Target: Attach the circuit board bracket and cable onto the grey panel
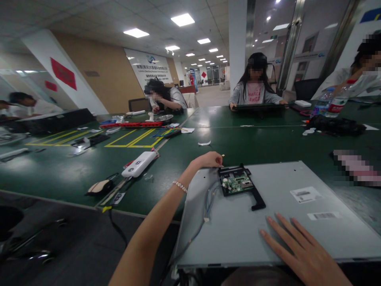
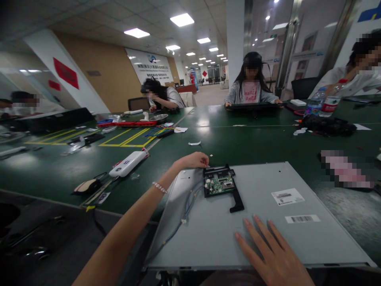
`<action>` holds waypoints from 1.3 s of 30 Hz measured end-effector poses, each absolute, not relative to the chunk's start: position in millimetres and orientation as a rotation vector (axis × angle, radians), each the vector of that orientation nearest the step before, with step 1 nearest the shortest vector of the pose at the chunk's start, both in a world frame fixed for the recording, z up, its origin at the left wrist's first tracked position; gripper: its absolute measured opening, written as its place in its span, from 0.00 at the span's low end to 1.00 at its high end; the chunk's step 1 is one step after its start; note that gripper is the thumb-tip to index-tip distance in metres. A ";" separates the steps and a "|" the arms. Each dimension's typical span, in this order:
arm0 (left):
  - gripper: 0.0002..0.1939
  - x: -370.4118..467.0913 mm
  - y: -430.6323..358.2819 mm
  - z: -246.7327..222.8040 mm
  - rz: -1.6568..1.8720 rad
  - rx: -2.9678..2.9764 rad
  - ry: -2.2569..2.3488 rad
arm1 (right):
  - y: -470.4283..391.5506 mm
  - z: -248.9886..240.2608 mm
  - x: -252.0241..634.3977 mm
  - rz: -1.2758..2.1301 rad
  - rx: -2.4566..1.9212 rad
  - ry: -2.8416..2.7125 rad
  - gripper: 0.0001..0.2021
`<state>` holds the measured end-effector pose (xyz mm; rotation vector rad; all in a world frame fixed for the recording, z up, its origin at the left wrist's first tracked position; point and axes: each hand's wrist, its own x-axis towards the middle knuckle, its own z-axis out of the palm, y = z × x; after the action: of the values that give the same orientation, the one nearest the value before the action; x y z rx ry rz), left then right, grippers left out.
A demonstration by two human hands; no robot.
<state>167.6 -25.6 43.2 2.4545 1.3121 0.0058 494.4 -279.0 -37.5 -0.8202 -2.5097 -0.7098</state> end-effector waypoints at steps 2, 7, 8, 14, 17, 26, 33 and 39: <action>0.05 165.1 -27.0 45.2 -0.017 2.428 1.302 | -279.1 -39.2 493.7 -0.695 -0.834 -2.484 0.29; 0.18 155.3 -26.9 46.3 0.086 2.359 1.385 | -280.8 -41.9 493.5 -0.692 -0.866 -2.474 0.29; 0.20 153.3 -25.3 45.1 0.101 2.359 1.405 | -281.1 -41.9 493.7 -0.701 -0.872 -2.480 0.30; 0.08 142.6 -11.2 38.1 0.063 2.332 1.466 | -281.4 -42.2 494.5 -0.732 -0.876 -2.499 0.33; 0.09 132.7 -4.2 42.6 0.138 2.367 1.590 | -281.2 -43.2 494.2 -0.721 -0.886 -2.500 0.33; 0.19 86.4 13.6 34.4 0.429 2.131 2.407 | -280.1 -39.3 490.4 -0.725 -0.910 -2.465 0.30; 0.23 74.7 -0.5 24.8 0.471 2.026 2.399 | -277.4 -43.7 476.2 -0.638 -1.072 -2.395 0.27; 0.25 69.9 -7.7 35.2 0.571 1.974 2.230 | -268.5 -48.2 474.4 -0.702 -1.024 -2.402 0.27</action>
<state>69.9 -7.7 35.2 1.9744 2.2297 0.5707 474.4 -268.5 -48.2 -1.0243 -2.4025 -0.7021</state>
